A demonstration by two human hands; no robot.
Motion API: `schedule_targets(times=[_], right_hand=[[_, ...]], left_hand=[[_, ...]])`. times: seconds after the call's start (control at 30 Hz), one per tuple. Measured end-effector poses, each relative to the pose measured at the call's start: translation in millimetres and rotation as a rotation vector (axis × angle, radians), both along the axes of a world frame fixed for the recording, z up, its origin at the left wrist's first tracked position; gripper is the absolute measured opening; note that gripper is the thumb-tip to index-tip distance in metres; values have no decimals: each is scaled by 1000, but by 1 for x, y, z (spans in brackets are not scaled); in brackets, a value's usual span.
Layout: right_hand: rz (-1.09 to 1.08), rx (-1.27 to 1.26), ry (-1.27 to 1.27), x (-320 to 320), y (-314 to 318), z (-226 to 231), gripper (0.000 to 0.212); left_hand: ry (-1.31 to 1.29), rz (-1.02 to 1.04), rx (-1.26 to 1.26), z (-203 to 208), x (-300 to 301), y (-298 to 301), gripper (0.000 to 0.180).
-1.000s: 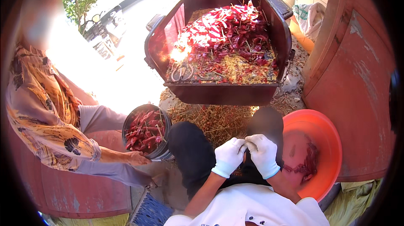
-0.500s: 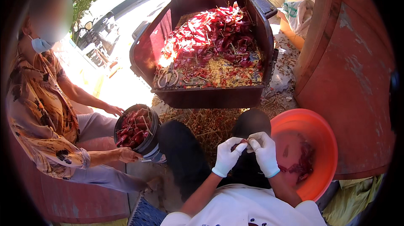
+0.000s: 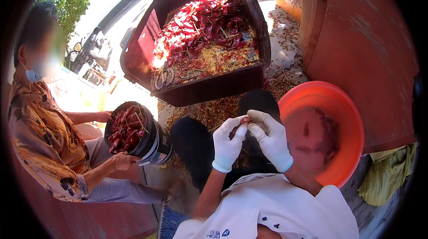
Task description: The person removes stems and seeds from dried red peppers using a knife and their hands, then places the cleaned peppers into a plastic bowl.
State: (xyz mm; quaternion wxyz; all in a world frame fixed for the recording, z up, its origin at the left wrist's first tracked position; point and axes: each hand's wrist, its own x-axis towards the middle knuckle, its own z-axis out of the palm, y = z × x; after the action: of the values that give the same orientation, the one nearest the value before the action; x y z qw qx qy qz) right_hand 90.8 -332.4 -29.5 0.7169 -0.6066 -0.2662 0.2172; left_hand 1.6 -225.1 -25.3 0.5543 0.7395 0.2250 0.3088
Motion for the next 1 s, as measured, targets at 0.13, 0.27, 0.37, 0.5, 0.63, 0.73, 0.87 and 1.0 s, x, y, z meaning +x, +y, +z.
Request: schedule_targets(times=[0.13, 0.27, 0.37, 0.5, 0.63, 0.73, 0.87, 1.0], right_hand=[[-77, -37, -196, 2, -9, 18, 28], [-110, 13, -286, 5, -13, 14, 24], [-95, 39, -257, 4, -16, 12, 22], [-87, 75, -167, 4, -20, 4, 16], [-185, 2, -105, 17, -34, 0, 12], [-389, 28, 142, 35, -55, 14, 14], [-544, 31, 88, 50, -91, 38, 16], [-527, -14, 84, 47, -108, 42, 19]], left_hand=[[-2, -40, 48, 1, 2, -3, 19], [23, -85, -56, 8, 1, -7, 19], [76, -91, -63, 5, 2, -8, 20], [110, -143, -61, -4, 10, -10, 23], [129, -231, -110, -15, 29, -17, 24], [130, -276, -287, -15, 54, -28, 26], [19, -540, -526, -35, 104, -53, 43], [28, -709, 132, -77, 123, -87, 50]])
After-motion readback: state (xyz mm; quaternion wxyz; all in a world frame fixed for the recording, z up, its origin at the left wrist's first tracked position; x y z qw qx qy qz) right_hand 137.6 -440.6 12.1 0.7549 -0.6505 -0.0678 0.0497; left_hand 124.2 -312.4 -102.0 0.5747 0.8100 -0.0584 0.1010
